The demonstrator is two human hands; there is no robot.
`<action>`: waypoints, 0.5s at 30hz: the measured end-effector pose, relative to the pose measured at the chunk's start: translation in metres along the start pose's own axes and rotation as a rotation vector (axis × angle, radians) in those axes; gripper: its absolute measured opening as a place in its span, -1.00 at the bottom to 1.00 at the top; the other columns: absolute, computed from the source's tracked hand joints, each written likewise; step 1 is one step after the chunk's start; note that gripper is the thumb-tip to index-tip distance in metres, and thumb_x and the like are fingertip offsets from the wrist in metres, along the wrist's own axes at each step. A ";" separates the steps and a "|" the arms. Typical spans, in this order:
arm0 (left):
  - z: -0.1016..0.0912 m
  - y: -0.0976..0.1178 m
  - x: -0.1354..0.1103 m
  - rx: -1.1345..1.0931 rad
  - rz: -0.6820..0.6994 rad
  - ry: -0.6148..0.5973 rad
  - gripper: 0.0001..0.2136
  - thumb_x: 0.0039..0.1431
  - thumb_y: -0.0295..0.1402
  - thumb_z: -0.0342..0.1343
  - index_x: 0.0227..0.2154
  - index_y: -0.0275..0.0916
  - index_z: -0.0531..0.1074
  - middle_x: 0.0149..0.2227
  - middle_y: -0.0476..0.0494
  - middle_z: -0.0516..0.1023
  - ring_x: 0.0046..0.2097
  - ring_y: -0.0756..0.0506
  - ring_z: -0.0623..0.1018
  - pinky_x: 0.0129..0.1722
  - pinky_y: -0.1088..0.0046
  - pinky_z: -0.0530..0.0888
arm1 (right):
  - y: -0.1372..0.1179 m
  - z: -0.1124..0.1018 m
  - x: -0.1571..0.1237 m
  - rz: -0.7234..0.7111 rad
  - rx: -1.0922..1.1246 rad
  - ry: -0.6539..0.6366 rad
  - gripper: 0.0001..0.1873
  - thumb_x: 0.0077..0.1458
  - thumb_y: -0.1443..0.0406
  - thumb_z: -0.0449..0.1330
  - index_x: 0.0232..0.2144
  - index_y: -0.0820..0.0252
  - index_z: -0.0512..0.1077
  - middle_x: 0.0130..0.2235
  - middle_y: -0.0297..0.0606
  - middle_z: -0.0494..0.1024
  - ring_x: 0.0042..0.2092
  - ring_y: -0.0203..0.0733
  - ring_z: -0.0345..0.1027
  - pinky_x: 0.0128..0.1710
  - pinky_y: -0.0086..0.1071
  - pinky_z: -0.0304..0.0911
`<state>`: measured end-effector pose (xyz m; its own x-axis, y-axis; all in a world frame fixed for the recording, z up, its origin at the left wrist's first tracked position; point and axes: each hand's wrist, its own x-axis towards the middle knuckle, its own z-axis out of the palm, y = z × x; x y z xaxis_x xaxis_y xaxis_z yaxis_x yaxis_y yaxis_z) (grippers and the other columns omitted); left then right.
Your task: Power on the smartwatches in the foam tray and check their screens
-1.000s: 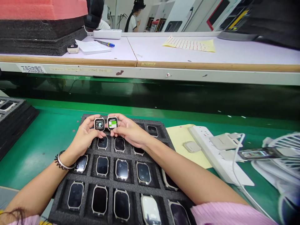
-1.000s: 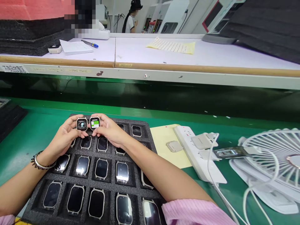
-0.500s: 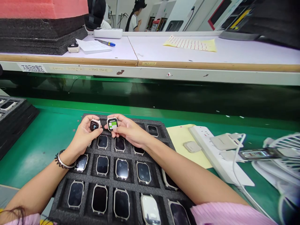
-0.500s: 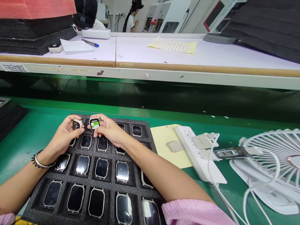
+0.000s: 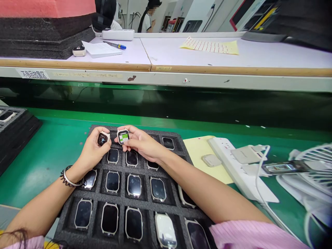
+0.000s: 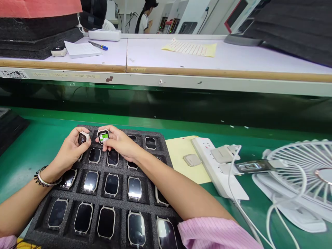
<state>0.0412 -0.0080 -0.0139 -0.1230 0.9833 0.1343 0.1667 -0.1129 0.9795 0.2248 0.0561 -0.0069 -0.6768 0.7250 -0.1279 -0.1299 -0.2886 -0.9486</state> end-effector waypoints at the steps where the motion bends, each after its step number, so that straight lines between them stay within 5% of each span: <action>1: 0.000 0.000 0.000 0.014 0.005 0.000 -0.71 0.03 -0.33 0.20 -0.18 -0.20 0.31 -0.34 0.01 0.36 -0.32 -0.02 0.34 -0.27 0.45 0.28 | 0.000 0.000 0.000 -0.001 0.000 -0.001 -0.50 -0.12 0.48 0.20 -0.06 0.18 0.32 -0.21 -0.26 0.62 -0.46 -0.37 0.37 -0.46 -0.47 0.16; 15: -0.001 -0.001 0.000 0.048 0.014 0.016 -0.71 0.03 -0.34 0.21 -0.17 -0.19 0.33 -0.34 0.01 0.38 -0.31 -0.04 0.37 -0.26 0.45 0.29 | -0.001 0.001 0.000 -0.010 -0.012 -0.013 -0.52 -0.15 0.47 0.21 -0.10 0.15 0.33 -0.24 -0.28 0.62 -0.45 -0.34 0.37 -0.47 -0.45 0.16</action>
<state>0.0397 -0.0084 -0.0143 -0.1363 0.9791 0.1506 0.2151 -0.1192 0.9693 0.2247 0.0559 -0.0058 -0.6846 0.7199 -0.1147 -0.1281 -0.2737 -0.9533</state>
